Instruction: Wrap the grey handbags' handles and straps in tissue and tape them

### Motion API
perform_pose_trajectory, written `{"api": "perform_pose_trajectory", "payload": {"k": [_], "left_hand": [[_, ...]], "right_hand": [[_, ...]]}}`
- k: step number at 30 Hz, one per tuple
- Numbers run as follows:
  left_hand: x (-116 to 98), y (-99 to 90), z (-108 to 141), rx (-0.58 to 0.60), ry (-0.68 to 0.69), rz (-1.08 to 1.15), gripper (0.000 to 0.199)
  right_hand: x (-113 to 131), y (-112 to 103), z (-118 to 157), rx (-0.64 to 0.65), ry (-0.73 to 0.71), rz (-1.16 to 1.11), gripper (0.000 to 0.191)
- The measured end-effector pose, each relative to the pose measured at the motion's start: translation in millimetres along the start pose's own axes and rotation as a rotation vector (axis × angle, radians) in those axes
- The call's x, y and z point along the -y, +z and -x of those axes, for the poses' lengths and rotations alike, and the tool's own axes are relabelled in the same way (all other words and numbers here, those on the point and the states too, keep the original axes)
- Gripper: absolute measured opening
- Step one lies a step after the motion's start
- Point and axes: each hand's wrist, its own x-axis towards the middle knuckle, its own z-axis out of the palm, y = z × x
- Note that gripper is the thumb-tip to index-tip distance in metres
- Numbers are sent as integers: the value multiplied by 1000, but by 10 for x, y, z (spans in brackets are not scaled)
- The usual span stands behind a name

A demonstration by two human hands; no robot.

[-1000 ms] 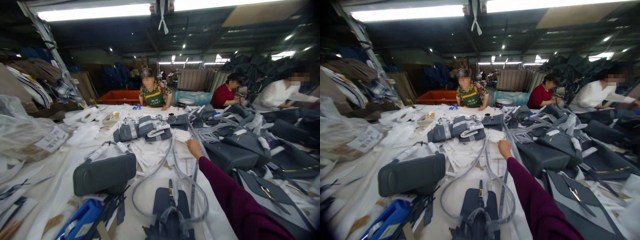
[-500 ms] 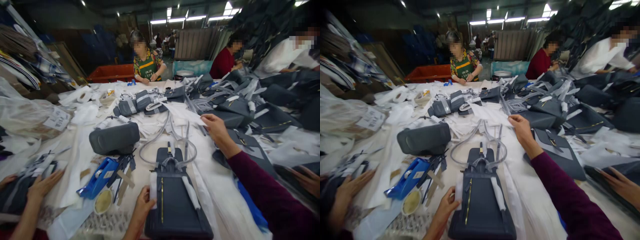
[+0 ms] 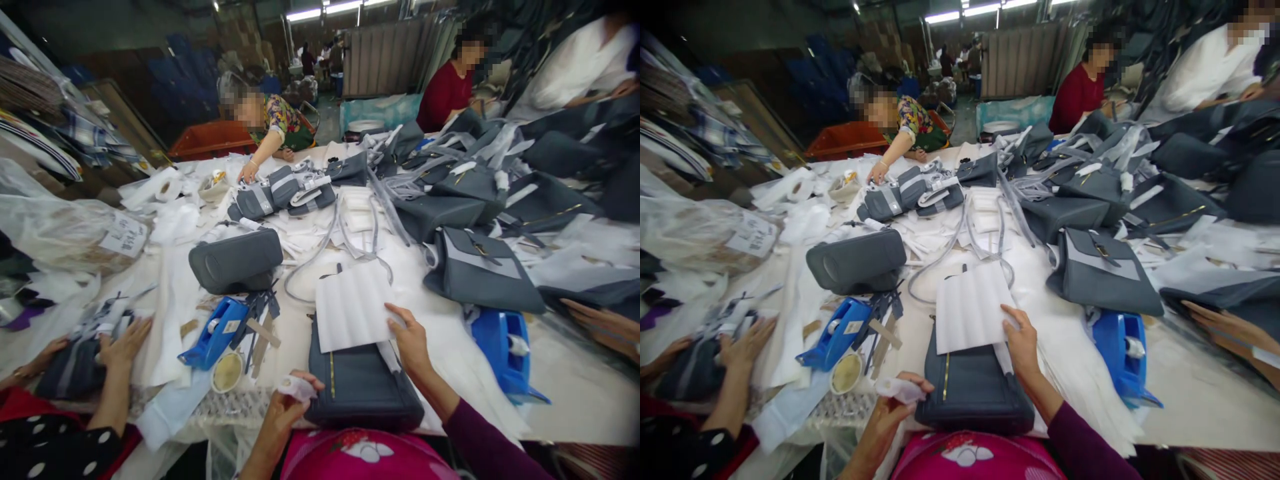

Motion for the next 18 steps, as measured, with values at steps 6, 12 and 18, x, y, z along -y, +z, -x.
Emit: {"api": "perform_pose_trajectory", "payload": {"k": [6,12,18], "left_hand": [[11,-4,11,29,-13,9,35],[45,-32,-21,135,-18,2,42],[101,15,-262,-31,72,-350,72]], "right_hand": [[-22,-15,435,128,-30,133,44],[-84,-138,772,159,-68,307,49],[-222,-142,777,208,-102,296,56]]}}
